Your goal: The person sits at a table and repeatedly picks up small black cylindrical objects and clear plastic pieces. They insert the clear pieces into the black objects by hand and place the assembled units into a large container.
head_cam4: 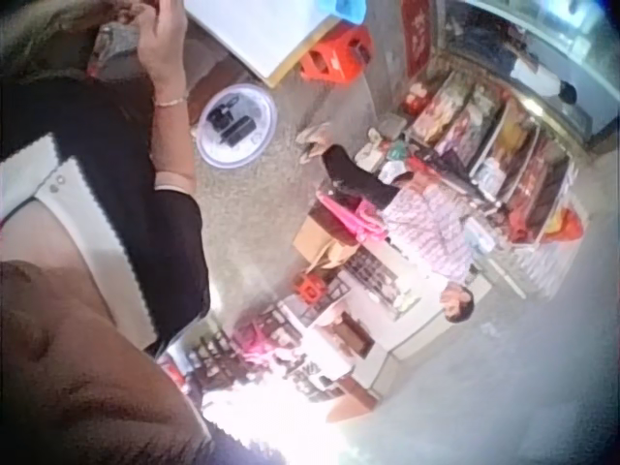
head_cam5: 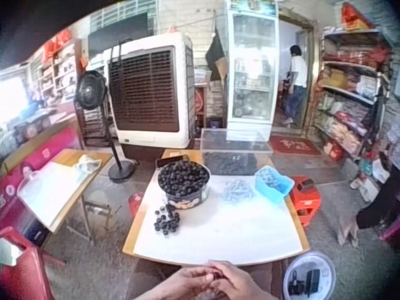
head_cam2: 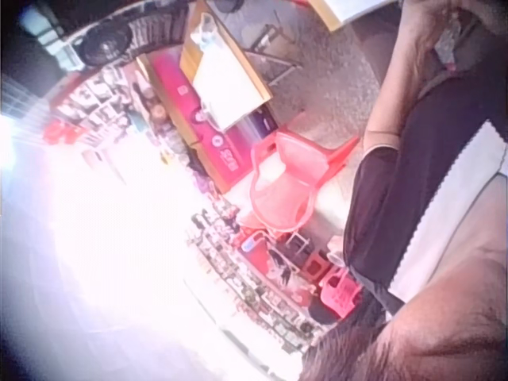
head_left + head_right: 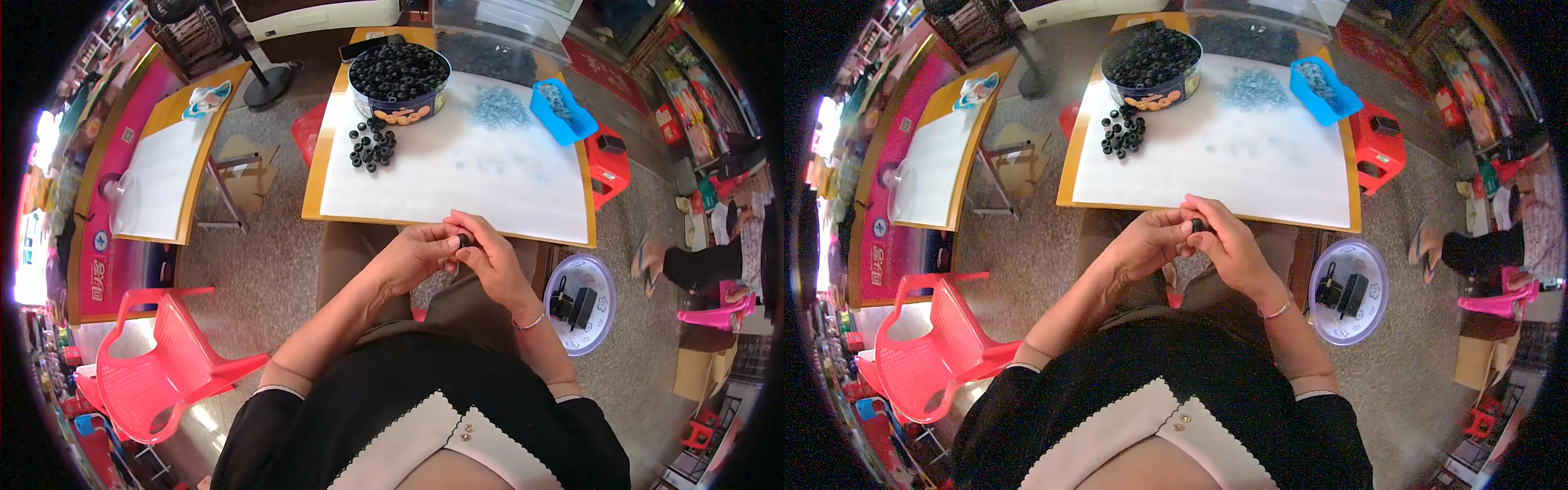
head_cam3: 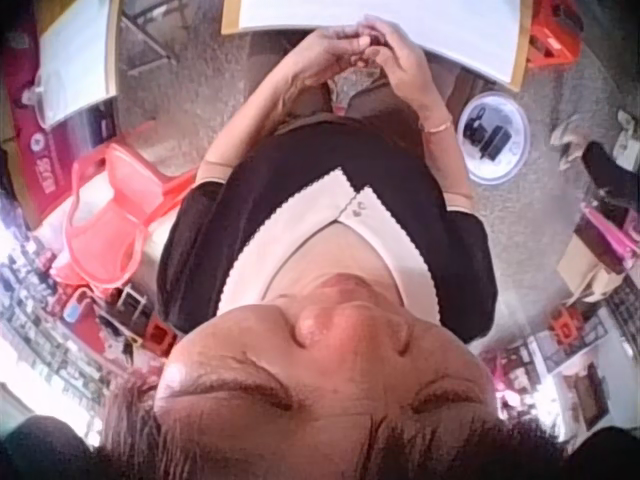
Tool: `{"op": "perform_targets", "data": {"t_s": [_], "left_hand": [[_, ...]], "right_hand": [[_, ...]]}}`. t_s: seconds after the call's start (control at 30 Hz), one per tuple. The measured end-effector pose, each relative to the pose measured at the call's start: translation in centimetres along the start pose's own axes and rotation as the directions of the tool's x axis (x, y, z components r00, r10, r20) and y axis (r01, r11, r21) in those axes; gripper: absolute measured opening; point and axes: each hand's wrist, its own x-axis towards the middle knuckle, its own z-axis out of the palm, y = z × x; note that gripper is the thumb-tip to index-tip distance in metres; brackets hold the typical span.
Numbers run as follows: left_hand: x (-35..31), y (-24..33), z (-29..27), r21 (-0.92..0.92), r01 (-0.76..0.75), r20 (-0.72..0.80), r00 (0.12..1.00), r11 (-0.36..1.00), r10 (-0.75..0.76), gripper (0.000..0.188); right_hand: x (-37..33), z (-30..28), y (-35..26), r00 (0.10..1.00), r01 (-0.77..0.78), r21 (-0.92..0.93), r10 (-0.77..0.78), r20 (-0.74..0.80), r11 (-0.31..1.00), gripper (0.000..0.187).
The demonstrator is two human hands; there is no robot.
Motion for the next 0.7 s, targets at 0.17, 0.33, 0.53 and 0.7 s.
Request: {"op": "perform_targets", "data": {"t_s": [0.17, 0.33, 0.53, 0.7], "left_hand": [[-0.3, -0.6, 0.7, -0.093, -0.012, -0.020, 1.000, 0.996, 0.010, 0.030], [0.1, -1.7, 0.9, -0.149, -0.074, -0.064, 0.996, 0.986, 0.065, 0.034], [-0.3, -1.5, 1.4, -0.130, -0.065, -0.093, 0.994, 0.989, 0.053, 0.032], [0.3, -1.8, 0.9, -0.189, -0.089, -0.100, 0.992, 0.978, 0.071, 0.029]], "right_hand": [[0.1, -0.4, -0.2, 0.999, -0.014, 0.054, 0.012, 0.042, 0.998, 0.031], [0.1, 1.1, -0.8, 0.994, -0.059, 0.143, 0.071, -0.082, 0.988, 0.021], [0.0, 1.4, -0.5, 0.987, -0.087, 0.216, 0.113, -0.114, 0.973, 0.020], [0.0, 1.2, 0.4, 0.959, -0.234, 0.402, 0.278, -0.055, 0.885, 0.022]]}}
